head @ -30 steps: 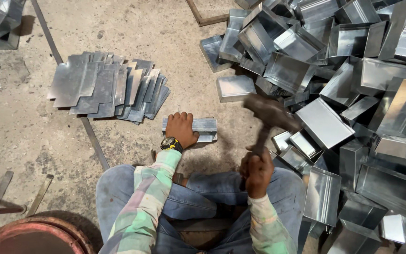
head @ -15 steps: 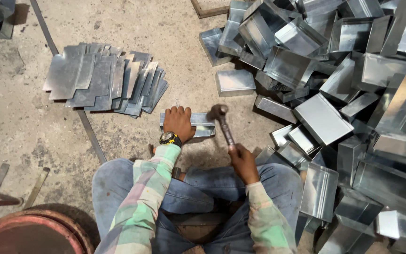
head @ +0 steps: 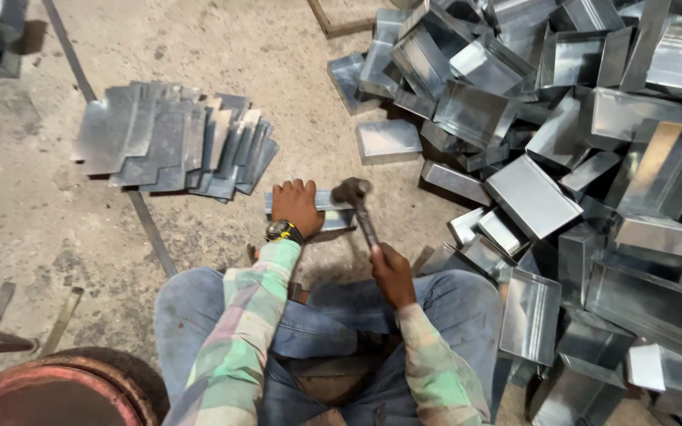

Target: The person sits on the floor and uses a hammer to shape small rectangular metal pieces over a metal block.

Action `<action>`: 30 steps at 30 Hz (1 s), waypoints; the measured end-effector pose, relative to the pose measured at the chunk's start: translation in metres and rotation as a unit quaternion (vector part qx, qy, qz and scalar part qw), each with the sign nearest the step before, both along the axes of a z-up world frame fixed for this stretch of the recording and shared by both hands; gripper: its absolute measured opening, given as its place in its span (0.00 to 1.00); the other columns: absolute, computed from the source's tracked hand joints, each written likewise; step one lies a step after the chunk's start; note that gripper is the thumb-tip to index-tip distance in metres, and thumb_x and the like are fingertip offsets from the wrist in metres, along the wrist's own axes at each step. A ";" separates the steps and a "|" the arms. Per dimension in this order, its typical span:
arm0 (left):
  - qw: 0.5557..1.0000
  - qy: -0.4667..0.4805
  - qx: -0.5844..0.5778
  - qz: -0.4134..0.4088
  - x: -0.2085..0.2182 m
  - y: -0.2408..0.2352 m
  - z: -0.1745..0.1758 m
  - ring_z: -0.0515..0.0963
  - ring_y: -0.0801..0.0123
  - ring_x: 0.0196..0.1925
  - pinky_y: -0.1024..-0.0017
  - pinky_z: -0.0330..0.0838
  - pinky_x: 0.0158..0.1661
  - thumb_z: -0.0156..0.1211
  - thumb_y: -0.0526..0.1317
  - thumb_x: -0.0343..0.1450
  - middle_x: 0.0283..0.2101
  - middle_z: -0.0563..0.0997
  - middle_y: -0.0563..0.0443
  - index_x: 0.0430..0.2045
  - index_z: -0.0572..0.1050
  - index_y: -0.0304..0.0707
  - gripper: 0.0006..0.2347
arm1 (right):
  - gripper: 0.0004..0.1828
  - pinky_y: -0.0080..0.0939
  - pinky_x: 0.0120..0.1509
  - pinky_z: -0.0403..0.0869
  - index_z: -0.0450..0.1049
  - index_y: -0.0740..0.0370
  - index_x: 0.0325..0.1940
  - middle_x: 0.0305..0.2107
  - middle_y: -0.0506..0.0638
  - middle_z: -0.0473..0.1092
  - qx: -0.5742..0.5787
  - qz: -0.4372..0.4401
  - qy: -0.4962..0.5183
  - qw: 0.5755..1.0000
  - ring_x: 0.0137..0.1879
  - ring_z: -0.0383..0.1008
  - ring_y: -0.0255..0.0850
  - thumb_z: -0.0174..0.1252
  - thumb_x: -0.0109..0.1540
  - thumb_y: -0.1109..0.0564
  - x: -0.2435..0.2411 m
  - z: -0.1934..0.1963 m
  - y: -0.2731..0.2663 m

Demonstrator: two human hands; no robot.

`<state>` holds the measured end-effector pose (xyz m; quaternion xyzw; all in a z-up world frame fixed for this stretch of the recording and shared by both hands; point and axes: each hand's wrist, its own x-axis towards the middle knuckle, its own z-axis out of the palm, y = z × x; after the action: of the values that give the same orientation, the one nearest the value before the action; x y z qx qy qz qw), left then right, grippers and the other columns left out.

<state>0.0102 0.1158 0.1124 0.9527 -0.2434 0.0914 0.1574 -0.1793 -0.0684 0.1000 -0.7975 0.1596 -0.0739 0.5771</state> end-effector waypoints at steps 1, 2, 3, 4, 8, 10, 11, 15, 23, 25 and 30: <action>1.000 0.015 0.017 0.001 0.004 0.001 0.004 0.76 0.48 0.48 0.47 0.63 0.51 0.68 0.45 0.58 0.41 0.78 0.42 0.37 0.75 0.39 0.18 | 0.22 0.32 0.25 0.59 0.70 0.61 0.34 0.18 0.41 0.62 0.043 0.005 -0.041 0.998 0.22 0.59 0.28 0.50 0.72 0.42 0.002 0.010 0.001; 0.999 0.030 0.033 0.003 0.006 0.001 0.006 0.76 0.48 0.49 0.45 0.61 0.53 0.69 0.45 0.56 0.42 0.78 0.41 0.39 0.75 0.39 0.20 | 0.21 0.32 0.24 0.57 0.69 0.61 0.35 0.18 0.41 0.62 0.086 0.011 -0.082 0.993 0.21 0.58 0.28 0.50 0.72 0.42 -0.002 0.024 0.002; 0.997 0.055 0.047 0.008 -0.002 0.001 0.004 0.76 0.48 0.50 0.42 0.60 0.55 0.69 0.44 0.55 0.44 0.78 0.41 0.42 0.75 0.39 0.22 | 0.21 0.33 0.23 0.56 0.68 0.61 0.36 0.19 0.42 0.61 0.127 0.020 -0.112 0.985 0.21 0.57 0.29 0.49 0.72 0.42 -0.011 0.039 0.003; 0.999 0.010 -0.005 0.041 -0.006 0.009 0.000 0.75 0.47 0.52 0.42 0.60 0.55 0.71 0.45 0.53 0.47 0.78 0.40 0.43 0.75 0.39 0.25 | 0.20 0.33 0.23 0.56 0.68 0.62 0.39 0.19 0.42 0.61 0.131 0.024 -0.143 0.981 0.20 0.56 0.29 0.49 0.71 0.42 -0.015 0.056 0.005; 0.947 0.009 -0.207 0.246 -0.015 0.057 -0.032 0.73 0.46 0.58 0.42 0.61 0.57 0.74 0.48 0.52 0.55 0.76 0.37 0.53 0.71 0.34 0.34 | 0.22 0.33 0.24 0.55 0.65 0.64 0.46 0.19 0.45 0.58 0.178 0.050 -0.311 0.932 0.20 0.53 0.29 0.50 0.71 0.40 -0.025 0.122 0.027; 0.927 0.067 -0.251 0.272 -0.014 0.064 -0.067 0.72 0.45 0.60 0.44 0.63 0.58 0.73 0.48 0.58 0.56 0.76 0.37 0.58 0.68 0.32 0.35 | 0.23 0.35 0.27 0.58 0.64 0.64 0.47 0.20 0.46 0.58 0.194 0.065 -0.382 0.901 0.21 0.53 0.31 0.51 0.73 0.39 -0.028 0.142 0.037; 0.938 0.074 -0.248 0.231 -0.008 0.056 -0.084 0.71 0.45 0.61 0.45 0.65 0.58 0.71 0.48 0.62 0.57 0.75 0.37 0.60 0.68 0.33 0.33 | 0.24 0.37 0.29 0.60 0.64 0.63 0.48 0.21 0.46 0.58 0.193 0.072 -0.403 0.892 0.23 0.55 0.32 0.50 0.73 0.38 -0.025 0.147 0.038; 0.965 0.138 -0.136 0.176 -0.016 0.030 -0.127 0.69 0.48 0.66 0.45 0.64 0.59 0.60 0.40 0.69 0.62 0.75 0.43 0.65 0.65 0.37 0.27 | 0.21 0.40 0.33 0.62 0.63 0.59 0.48 0.23 0.48 0.60 0.192 0.071 -0.427 0.881 0.26 0.58 0.36 0.51 0.73 0.38 -0.006 0.117 0.037; 0.966 0.108 -0.124 0.201 -0.026 0.003 -0.136 0.60 0.44 0.73 0.39 0.52 0.64 0.59 0.42 0.68 0.69 0.68 0.46 0.66 0.61 0.35 0.29 | 0.17 0.36 0.29 0.62 0.72 0.64 0.38 0.21 0.41 0.63 -0.189 -0.036 -0.109 0.975 0.28 0.62 0.29 0.54 0.70 0.46 0.005 0.015 0.027; 0.964 0.111 -0.132 0.204 -0.026 0.003 -0.136 0.59 0.44 0.73 0.38 0.50 0.65 0.59 0.43 0.69 0.69 0.68 0.45 0.66 0.61 0.35 0.29 | 0.16 0.37 0.27 0.59 0.70 0.62 0.38 0.19 0.43 0.62 -0.061 -0.041 -0.148 0.986 0.24 0.60 0.31 0.52 0.70 0.47 0.000 0.033 0.035; 0.960 0.145 -0.134 0.199 -0.027 0.003 -0.131 0.58 0.41 0.73 0.38 0.49 0.66 0.59 0.44 0.69 0.69 0.68 0.44 0.67 0.60 0.34 0.30 | 0.16 0.37 0.26 0.56 0.67 0.63 0.43 0.21 0.45 0.61 0.102 -0.046 -0.237 0.965 0.23 0.58 0.33 0.53 0.72 0.46 0.000 0.036 0.062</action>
<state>-0.0166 0.1189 -0.0184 0.9552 -0.0094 0.0138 0.2954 -0.1788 -0.0068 0.1358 -0.6862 0.0613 -0.2703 0.6726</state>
